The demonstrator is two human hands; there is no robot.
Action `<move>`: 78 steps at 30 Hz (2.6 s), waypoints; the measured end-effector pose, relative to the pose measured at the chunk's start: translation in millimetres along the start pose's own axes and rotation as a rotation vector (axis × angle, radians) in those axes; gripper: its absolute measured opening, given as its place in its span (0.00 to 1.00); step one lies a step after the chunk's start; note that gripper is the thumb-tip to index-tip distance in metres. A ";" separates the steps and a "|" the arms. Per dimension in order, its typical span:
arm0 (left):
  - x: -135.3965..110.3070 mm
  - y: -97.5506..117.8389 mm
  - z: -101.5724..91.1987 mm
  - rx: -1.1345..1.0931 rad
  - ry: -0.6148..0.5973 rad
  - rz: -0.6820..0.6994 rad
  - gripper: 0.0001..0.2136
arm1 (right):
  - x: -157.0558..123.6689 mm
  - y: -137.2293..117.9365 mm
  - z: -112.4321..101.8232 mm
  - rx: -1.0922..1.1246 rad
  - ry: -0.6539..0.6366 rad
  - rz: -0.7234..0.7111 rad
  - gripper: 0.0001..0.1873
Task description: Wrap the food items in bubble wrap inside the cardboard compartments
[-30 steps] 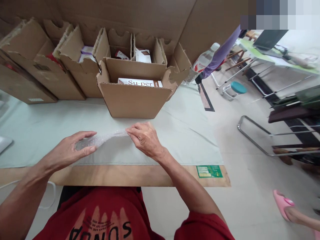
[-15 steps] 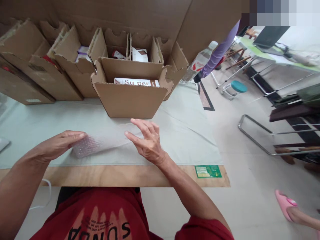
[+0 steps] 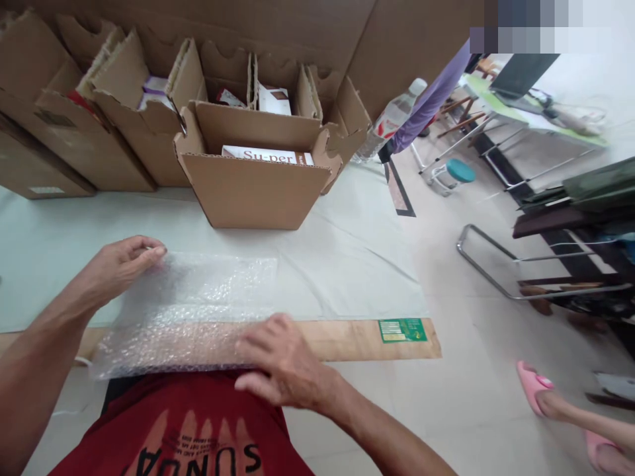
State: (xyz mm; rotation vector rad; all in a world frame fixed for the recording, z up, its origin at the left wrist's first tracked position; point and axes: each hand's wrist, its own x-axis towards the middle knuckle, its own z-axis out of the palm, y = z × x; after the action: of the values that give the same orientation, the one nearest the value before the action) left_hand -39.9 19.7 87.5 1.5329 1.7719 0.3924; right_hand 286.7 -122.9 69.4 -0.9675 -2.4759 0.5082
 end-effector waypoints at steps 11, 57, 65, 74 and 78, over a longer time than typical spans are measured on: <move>-34.9 -10.6 17.0 0.448 0.113 0.016 0.31 | 70.4 92.2 9.7 -0.285 0.087 0.514 0.17; 6.4 -14.9 74.2 0.733 0.036 0.744 0.28 | 108.6 74.2 40.1 -0.398 -0.106 0.340 0.32; -8.8 -28.4 60.8 0.697 0.036 0.723 0.29 | 49.1 61.8 21.6 -0.322 -0.005 0.415 0.27; -59.3 -36.1 64.5 0.587 -0.023 0.861 0.30 | 9.4 34.7 -3.7 -0.225 -0.090 0.102 0.16; -60.0 -33.6 66.2 0.554 0.000 0.855 0.32 | 15.0 40.2 12.6 -0.214 0.068 0.042 0.14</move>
State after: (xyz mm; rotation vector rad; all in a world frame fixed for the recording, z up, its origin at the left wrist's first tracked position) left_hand -17.2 -60.3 40.8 2.6674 1.1779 0.3042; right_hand 292.1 -86.9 43.4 -1.1016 -2.4899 0.2224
